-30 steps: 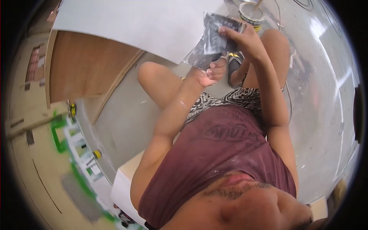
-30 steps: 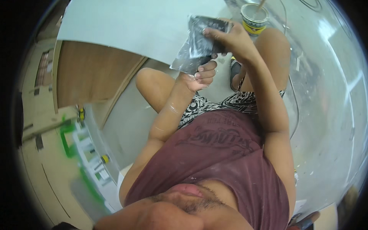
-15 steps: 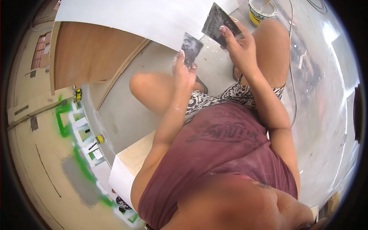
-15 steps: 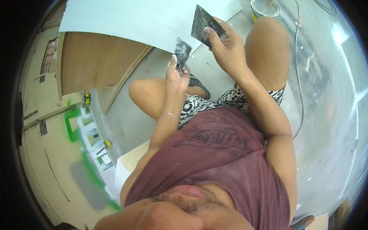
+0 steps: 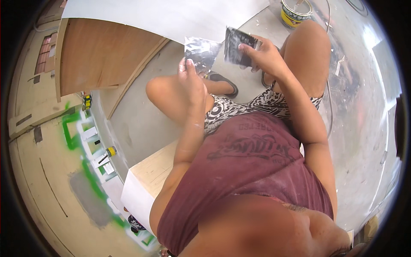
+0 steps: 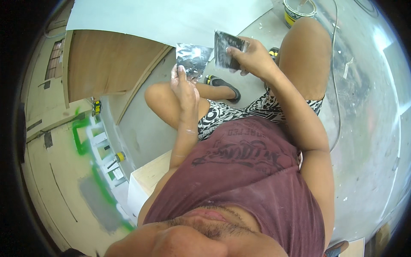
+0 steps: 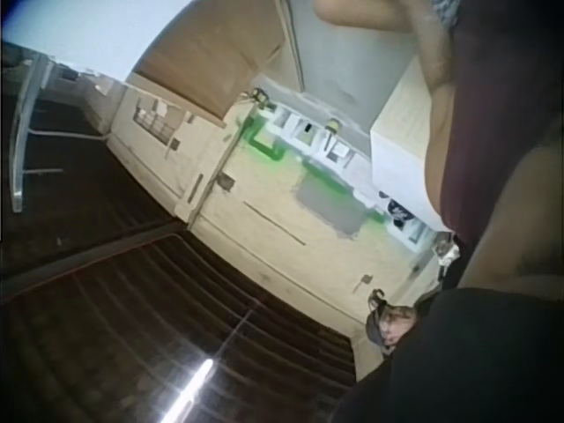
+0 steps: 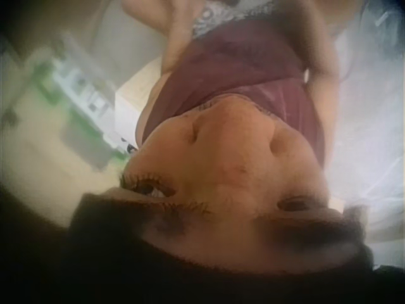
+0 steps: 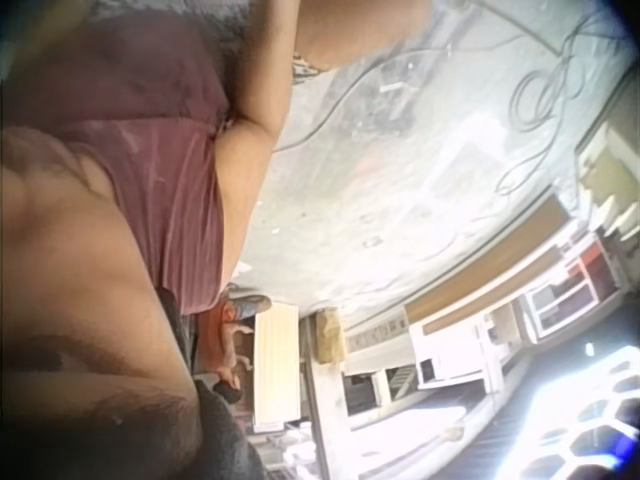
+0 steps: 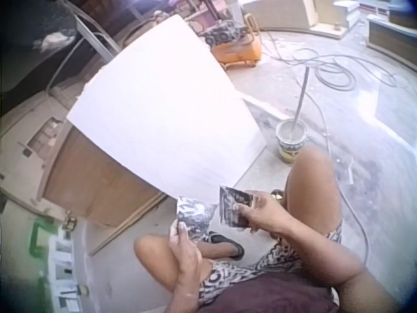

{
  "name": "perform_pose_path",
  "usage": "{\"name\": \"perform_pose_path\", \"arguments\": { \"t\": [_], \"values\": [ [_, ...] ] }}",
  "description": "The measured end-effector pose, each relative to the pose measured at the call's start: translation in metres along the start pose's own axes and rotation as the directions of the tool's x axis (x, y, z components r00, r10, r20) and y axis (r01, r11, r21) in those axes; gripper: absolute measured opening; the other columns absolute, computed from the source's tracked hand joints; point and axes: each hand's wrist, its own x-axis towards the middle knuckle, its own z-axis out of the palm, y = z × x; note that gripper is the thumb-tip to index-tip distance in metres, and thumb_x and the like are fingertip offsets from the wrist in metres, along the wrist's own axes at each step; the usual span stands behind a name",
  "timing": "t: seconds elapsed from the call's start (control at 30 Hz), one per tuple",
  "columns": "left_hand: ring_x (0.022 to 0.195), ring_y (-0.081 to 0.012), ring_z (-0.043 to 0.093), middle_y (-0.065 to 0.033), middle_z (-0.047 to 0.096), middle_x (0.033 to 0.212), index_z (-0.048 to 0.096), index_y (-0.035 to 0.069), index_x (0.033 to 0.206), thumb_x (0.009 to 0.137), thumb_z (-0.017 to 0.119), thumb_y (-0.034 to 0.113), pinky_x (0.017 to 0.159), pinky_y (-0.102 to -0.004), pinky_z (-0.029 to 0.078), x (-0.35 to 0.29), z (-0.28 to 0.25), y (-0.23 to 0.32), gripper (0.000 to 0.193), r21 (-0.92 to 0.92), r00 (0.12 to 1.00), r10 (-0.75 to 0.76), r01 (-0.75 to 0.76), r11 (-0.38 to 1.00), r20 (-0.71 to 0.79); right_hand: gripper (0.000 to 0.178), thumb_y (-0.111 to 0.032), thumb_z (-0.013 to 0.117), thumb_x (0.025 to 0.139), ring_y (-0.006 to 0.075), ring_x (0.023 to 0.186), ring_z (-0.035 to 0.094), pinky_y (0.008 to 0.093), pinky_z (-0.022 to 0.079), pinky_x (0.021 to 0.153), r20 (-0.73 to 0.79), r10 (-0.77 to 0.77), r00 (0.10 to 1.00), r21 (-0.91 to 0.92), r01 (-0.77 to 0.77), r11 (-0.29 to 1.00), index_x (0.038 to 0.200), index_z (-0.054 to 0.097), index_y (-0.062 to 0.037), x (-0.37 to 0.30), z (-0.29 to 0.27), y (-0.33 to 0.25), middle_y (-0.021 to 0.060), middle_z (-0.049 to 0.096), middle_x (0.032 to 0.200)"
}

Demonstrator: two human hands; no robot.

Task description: The person applies putty to a board, mixing the compound between two metal scrapers and smoothing it onto the board surface with a scraper.

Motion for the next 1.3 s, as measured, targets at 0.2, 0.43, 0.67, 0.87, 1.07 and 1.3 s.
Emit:
{"name": "perform_pose_path", "arguments": {
  "t": [0.2, 0.43, 0.67, 0.87, 1.07, 1.3],
  "values": [
    [0.085, -0.0135, 0.064, -0.0105, 0.067, 0.101, 0.053, -0.005, 0.128, 0.101, 0.056, 0.017, 0.071, -0.0275, 0.054, -0.017, -0.019, -0.016, 0.035, 0.454, 0.946, -0.034, -0.122, 0.883, 0.321, 0.037, -0.021, 0.071, 0.088, 0.0077, 0.052, 0.057, 0.0221, 0.044, 0.043, -0.052, 0.033, 0.998, 0.006, -0.033, 0.999, 0.115, 0.064, 0.0026, 0.003, 0.005, 0.008, 0.0037, 0.066, 0.073],
    [0.083, -0.0127, 0.064, -0.012, 0.067, 0.097, 0.052, -0.01, 0.125, 0.1, 0.054, 0.012, 0.068, -0.0244, 0.054, -0.018, -0.005, -0.006, 0.033, 0.103, 0.951, -0.279, 0.266, 0.958, 0.132, 0.039, -0.023, 0.067, 0.093, 0.0094, 0.063, 0.064, 0.0213, 0.048, 0.051, -0.223, -0.165, 0.961, 0.064, 0.184, 0.981, 0.124, 0.061, 0.0008, 0.011, 0.0, 0.017, 0.0074, 0.07, 0.083],
    [0.073, -0.0087, 0.063, -0.007, 0.068, 0.093, 0.059, -0.006, 0.116, 0.095, 0.064, 0.011, 0.056, -0.0188, 0.05, 0.011, -0.01, -0.006, 0.027, 0.054, 0.968, -0.106, 0.096, 0.994, 0.227, 0.034, -0.017, 0.06, 0.096, 0.0148, 0.064, 0.062, 0.0319, 0.049, 0.061, 0.113, -0.058, 0.992, -0.319, 0.091, 0.943, 0.126, 0.06, -0.0002, -0.004, 0.021, 0.017, 0.012, 0.067, 0.077],
    [0.077, -0.0091, 0.062, -0.009, 0.068, 0.093, 0.057, -0.009, 0.116, 0.098, 0.061, 0.012, 0.066, -0.0228, 0.053, 0.011, -0.018, -0.014, 0.028, 0.108, 0.962, -0.092, 0.066, 0.992, 0.255, 0.04, -0.021, 0.059, 0.097, 0.0144, 0.06, 0.063, 0.0295, 0.05, 0.058, 0.181, 0.128, 0.975, -0.47, -0.029, 0.882, 0.129, 0.057, 0.0022, -0.002, 0.023, 0.007, 0.0113, 0.067, 0.075],
    [0.077, -0.0105, 0.064, -0.0092, 0.067, 0.094, 0.057, -0.008, 0.116, 0.099, 0.055, 0.008, 0.061, -0.021, 0.052, 0.019, -0.013, -0.011, 0.024, 0.025, 0.982, -0.087, 0.084, 0.996, 0.166, 0.044, -0.027, 0.06, 0.097, 0.011, 0.064, 0.065, 0.024, 0.049, 0.053, -0.016, 0.042, 0.999, -0.163, -0.044, 0.986, 0.131, 0.055, 0.0013, 0.013, 0.021, 0.027, 0.0084, 0.069, 0.084],
    [0.086, -0.0147, 0.066, -0.0118, 0.067, 0.1, 0.058, -0.005, 0.113, 0.096, 0.058, 0.005, 0.074, -0.0283, 0.056, 0.018, -0.018, -0.019, 0.019, -0.059, 0.985, -0.089, 0.098, 0.993, 0.145, 0.036, -0.027, 0.065, 0.095, 0.0085, 0.065, 0.063, 0.0215, 0.047, 0.055, -0.212, -0.169, 0.963, -0.085, 0.154, 0.984, 0.118, 0.063, 0.0007, 0.018, 0.015, 0.02, 0.0053, 0.07, 0.083]
  ]
}}
